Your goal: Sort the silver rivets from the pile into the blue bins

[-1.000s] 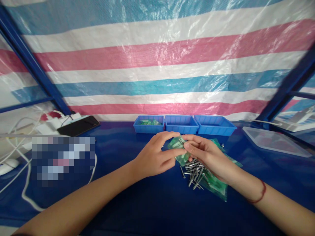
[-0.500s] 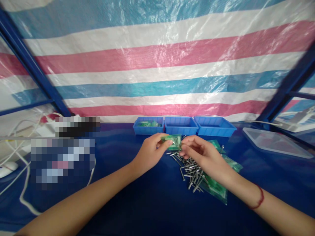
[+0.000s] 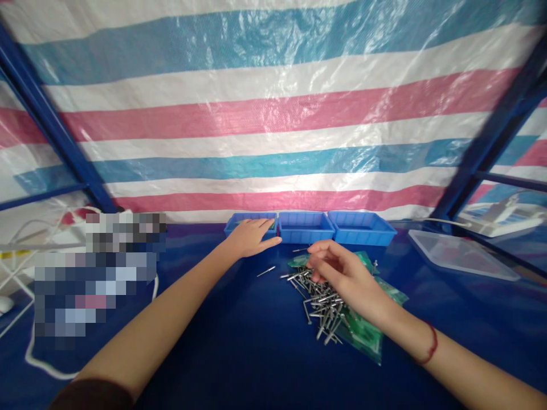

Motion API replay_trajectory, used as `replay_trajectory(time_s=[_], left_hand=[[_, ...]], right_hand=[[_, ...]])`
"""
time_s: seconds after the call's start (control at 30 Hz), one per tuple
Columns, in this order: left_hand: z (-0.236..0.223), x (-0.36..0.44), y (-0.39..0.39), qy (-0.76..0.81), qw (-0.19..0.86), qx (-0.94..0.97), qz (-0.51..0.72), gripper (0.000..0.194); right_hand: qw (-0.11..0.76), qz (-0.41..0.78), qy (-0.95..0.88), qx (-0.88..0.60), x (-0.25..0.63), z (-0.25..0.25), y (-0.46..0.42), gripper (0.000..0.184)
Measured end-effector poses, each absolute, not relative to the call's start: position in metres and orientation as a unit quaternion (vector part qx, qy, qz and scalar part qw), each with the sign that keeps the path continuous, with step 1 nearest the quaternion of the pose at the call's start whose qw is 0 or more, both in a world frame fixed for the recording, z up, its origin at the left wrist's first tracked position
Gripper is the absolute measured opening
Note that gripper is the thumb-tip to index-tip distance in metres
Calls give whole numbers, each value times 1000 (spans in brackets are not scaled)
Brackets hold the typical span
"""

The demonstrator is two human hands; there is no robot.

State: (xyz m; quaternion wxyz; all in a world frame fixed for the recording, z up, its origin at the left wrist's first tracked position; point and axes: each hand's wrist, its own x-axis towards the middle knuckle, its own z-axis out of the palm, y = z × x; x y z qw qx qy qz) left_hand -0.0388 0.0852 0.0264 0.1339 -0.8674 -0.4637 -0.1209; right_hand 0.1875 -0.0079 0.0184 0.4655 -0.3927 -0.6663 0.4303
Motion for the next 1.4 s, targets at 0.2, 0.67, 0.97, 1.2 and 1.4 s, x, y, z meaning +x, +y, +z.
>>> replay_trajectory(time_s=[0.2,0.67,0.97,1.2,1.4], left_hand=[[32,-31,68,-399,186,-886,-144,51],[20,10,36,-321,64,-938,-115,47],[25,17,35,-349,-48,-896,-270,23],[29,26,22,-377,-231,-804,-398,25],[26,33,26,-391,-496,-628,-453,58]], right_hand=[[500,415,-654,-387,196,25,-3,19],[508,403,-652,-394,202,24,7,18],[477,243,-719,-443,205,21,8,18],[457,277,-733,-421,203,19,6,18],[497,158,-756,-395,207,25,1,7]])
